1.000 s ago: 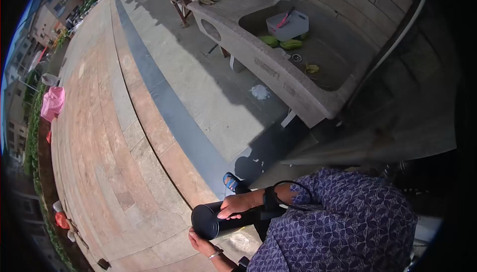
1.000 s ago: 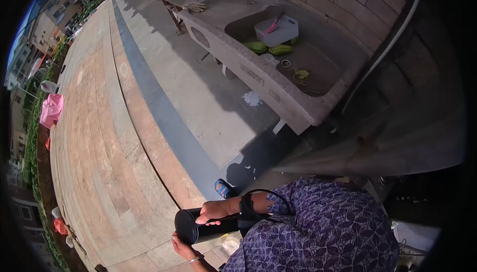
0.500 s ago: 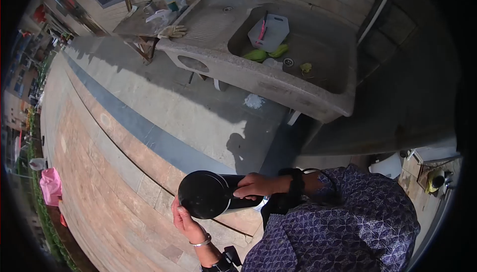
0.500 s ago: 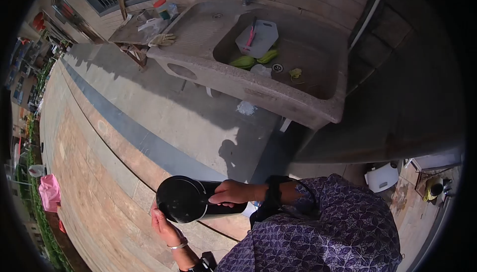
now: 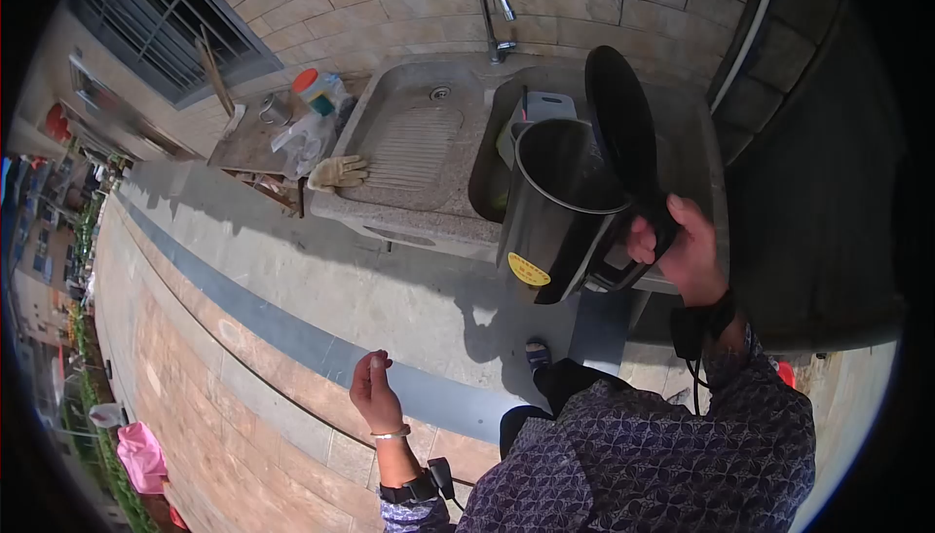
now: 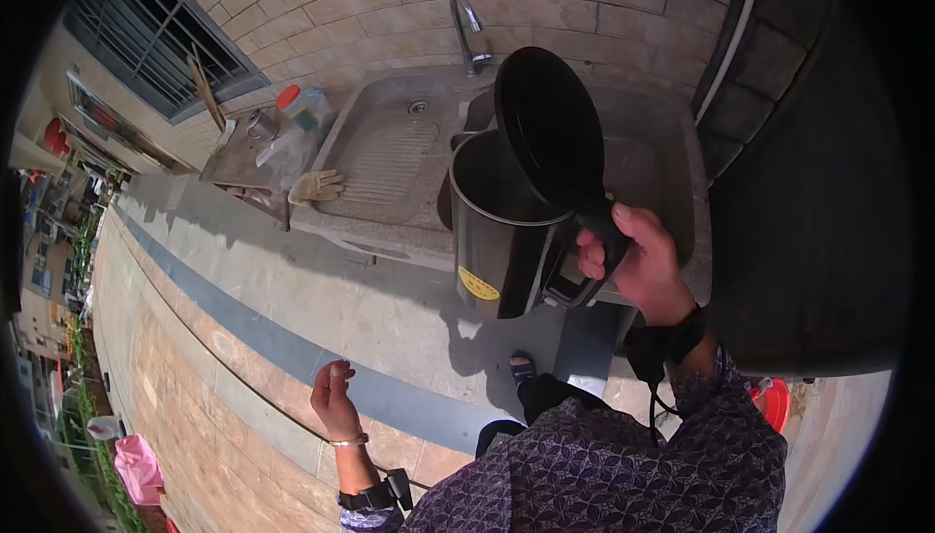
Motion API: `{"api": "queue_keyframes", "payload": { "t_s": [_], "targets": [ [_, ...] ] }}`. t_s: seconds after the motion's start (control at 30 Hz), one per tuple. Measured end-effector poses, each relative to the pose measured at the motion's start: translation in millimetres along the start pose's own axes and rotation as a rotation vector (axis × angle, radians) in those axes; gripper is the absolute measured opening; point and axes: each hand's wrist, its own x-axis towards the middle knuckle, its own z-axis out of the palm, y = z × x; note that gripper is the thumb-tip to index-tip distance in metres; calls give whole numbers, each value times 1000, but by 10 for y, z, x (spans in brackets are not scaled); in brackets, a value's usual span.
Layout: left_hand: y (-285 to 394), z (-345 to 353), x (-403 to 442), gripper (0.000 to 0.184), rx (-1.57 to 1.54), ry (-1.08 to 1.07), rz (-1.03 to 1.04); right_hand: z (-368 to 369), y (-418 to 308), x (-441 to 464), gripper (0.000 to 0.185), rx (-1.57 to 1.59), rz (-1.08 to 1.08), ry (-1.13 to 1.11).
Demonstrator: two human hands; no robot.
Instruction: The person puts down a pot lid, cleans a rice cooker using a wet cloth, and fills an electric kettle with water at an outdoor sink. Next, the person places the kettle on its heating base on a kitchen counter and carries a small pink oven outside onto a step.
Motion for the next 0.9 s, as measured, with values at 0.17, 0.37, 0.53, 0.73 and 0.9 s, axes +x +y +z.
{"api": "queue_keyframes", "payload": {
  "t_s": [0.17, 0.37, 0.53, 0.73, 0.9],
  "targets": [
    [88, 578, 783, 22, -40, -231, 32, -103, -86, 565, 36, -233, -113, 254],
    [234, 1768, 1797, 17, -77, -497, 106, -238, -40, 1278, 36, -241, -34, 469],
    [61, 2982, 2620, 14, -38, -754, 192, -163, 79, 1857, 37, -183, -75, 588],
    [274, 4385, 3148, 21, 41, -948, 365, -98, 145, 2425, 38, -315, -74, 623],
    [321, 5372, 3402, 41, 136, -980, 475, -96, 156, 2687, 39, -356, -64, 659]
  ]
}}
